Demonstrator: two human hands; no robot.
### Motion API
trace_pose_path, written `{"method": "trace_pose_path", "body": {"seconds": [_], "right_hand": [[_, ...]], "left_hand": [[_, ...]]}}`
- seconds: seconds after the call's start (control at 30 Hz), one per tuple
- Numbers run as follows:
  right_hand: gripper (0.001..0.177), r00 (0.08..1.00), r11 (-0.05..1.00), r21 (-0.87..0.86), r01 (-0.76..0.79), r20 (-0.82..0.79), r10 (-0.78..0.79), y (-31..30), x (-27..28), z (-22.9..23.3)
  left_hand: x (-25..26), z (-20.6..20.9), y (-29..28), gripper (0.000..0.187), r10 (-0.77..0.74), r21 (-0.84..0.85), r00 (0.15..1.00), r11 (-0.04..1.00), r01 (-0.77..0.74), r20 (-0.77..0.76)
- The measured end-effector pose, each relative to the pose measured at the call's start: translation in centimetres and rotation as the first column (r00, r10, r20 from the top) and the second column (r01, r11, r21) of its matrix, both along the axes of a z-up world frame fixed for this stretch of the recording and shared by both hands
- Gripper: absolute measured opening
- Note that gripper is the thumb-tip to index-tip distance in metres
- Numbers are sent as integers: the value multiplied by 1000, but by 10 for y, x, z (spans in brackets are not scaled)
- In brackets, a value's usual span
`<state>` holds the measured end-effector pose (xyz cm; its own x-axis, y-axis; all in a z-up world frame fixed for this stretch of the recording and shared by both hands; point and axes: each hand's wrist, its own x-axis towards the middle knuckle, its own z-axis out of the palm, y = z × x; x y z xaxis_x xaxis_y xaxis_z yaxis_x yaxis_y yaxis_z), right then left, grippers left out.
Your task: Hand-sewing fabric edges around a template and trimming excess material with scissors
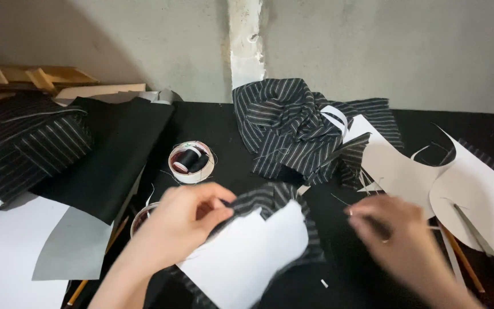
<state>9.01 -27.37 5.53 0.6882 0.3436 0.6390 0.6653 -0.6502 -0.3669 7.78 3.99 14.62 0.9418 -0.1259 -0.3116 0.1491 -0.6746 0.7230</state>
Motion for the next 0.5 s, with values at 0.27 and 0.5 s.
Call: {"method": "trace_pose_path", "body": {"seconds": [0.27,0.5], "right_hand": [[17,840,857,-3,515,-200,-505,-107,0,18],[22,669,751,-245,613,-346,-658,-175,-12,7]], "left_hand": [[-41,54,19,31,123,-46,731,991,-124,671],[-41,57,8,36,215,61,857,960,-274,468]]}}
